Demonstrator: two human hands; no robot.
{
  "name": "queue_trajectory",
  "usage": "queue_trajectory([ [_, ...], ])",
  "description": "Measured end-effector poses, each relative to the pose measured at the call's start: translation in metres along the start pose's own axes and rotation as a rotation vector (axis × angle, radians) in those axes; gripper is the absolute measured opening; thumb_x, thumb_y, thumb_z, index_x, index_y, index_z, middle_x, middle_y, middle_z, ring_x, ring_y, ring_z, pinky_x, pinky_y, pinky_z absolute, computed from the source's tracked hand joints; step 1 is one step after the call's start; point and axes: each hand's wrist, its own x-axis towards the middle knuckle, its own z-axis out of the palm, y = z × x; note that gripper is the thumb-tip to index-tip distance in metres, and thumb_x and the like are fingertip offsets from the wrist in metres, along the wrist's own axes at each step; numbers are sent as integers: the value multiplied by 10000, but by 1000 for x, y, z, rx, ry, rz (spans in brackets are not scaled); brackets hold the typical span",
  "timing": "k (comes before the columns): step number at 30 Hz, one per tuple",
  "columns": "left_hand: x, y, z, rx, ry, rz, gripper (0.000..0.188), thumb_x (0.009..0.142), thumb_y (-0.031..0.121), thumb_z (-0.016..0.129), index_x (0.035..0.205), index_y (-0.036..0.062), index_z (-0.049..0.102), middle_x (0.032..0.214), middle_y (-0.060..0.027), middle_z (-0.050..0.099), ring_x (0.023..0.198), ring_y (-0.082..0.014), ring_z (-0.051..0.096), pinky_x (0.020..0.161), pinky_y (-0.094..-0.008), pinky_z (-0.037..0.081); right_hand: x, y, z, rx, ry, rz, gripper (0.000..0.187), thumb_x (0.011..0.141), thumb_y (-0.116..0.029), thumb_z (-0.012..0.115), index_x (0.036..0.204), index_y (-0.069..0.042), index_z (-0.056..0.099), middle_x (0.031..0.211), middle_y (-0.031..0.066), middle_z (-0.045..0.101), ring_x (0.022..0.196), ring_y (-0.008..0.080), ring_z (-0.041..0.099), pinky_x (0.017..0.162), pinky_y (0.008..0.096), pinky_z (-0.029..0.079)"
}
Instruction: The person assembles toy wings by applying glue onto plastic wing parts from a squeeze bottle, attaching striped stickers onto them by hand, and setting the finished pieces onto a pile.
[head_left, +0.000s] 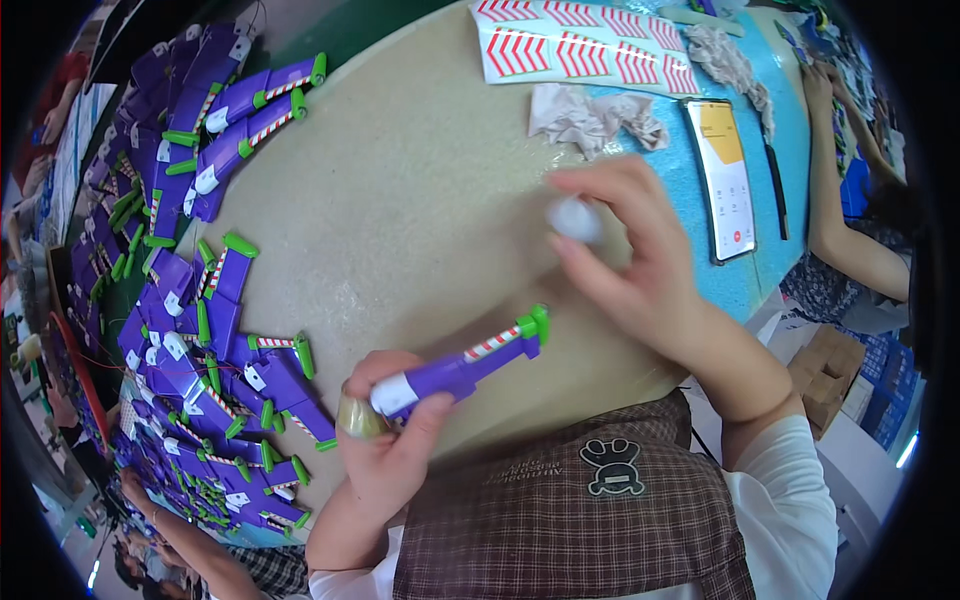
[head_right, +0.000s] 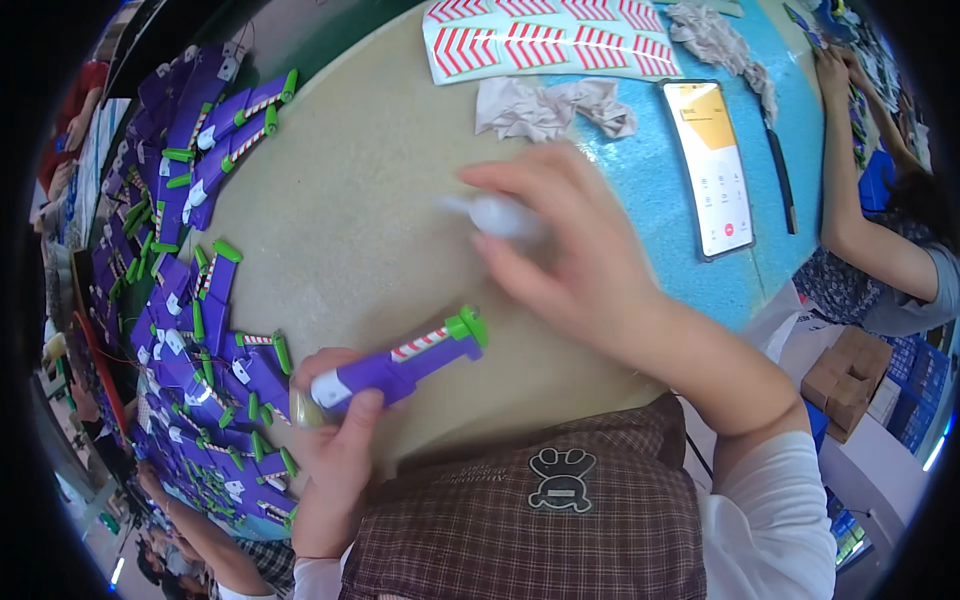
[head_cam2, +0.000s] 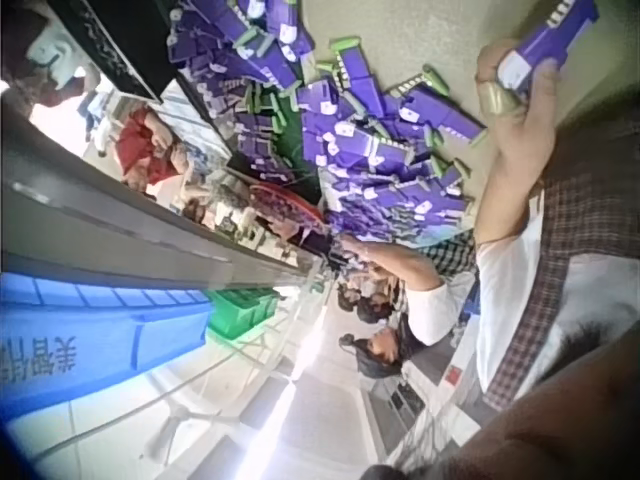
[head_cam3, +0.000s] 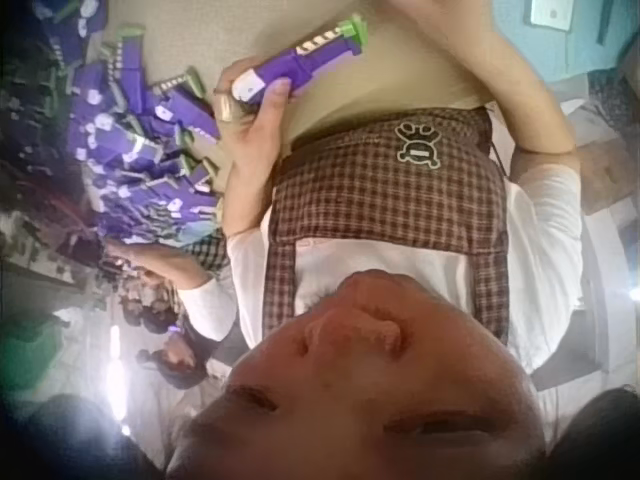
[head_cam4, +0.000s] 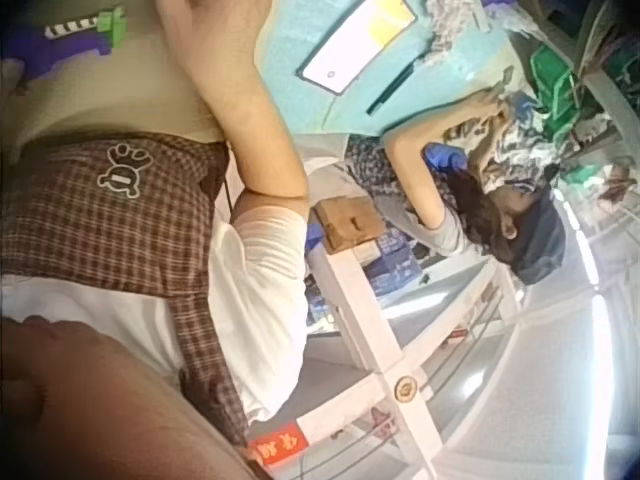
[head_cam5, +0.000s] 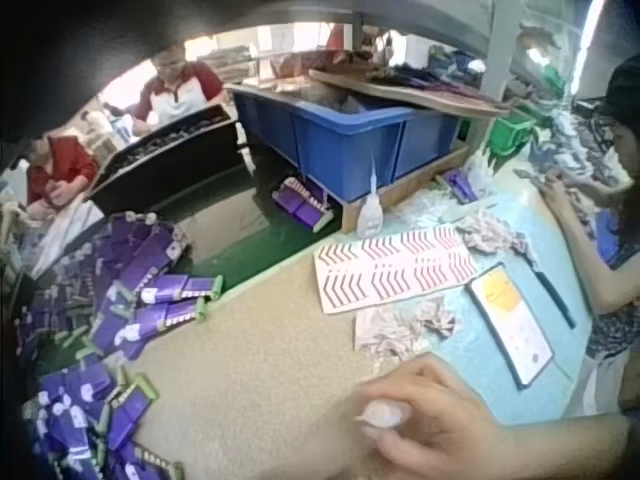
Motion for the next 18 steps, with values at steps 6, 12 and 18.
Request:
queue_trajectory([
  [6,-5,-2,8,-193,137,-281,120,889,126,554,951,30,519,850,3,568,771,-70,529,693,-220,432,1,9,5,-74,33,49,572,703,-137,743,1178,-14,450,1073,118,516,1001,249,529,890,321,421],
  [12,-2,2,18,-356,72,-434,126,899,92,525,1000,17,529,912,-30,599,811,-87,554,725,-251,450,-44,-19,-7,152,-538,-15,631,626,-213,799,1142,-38,480,1061,129,540,985,301,536,850,370,442],
  [18,-6,-12,25,-320,-1,-421,140,910,96,507,1018,7,496,924,-50,593,822,-87,542,751,-233,439,-47,-16,21,187,-374,-180,562,612,-199,804,1075,11,564,964,125,584,824,262,597,669,337,492],
])
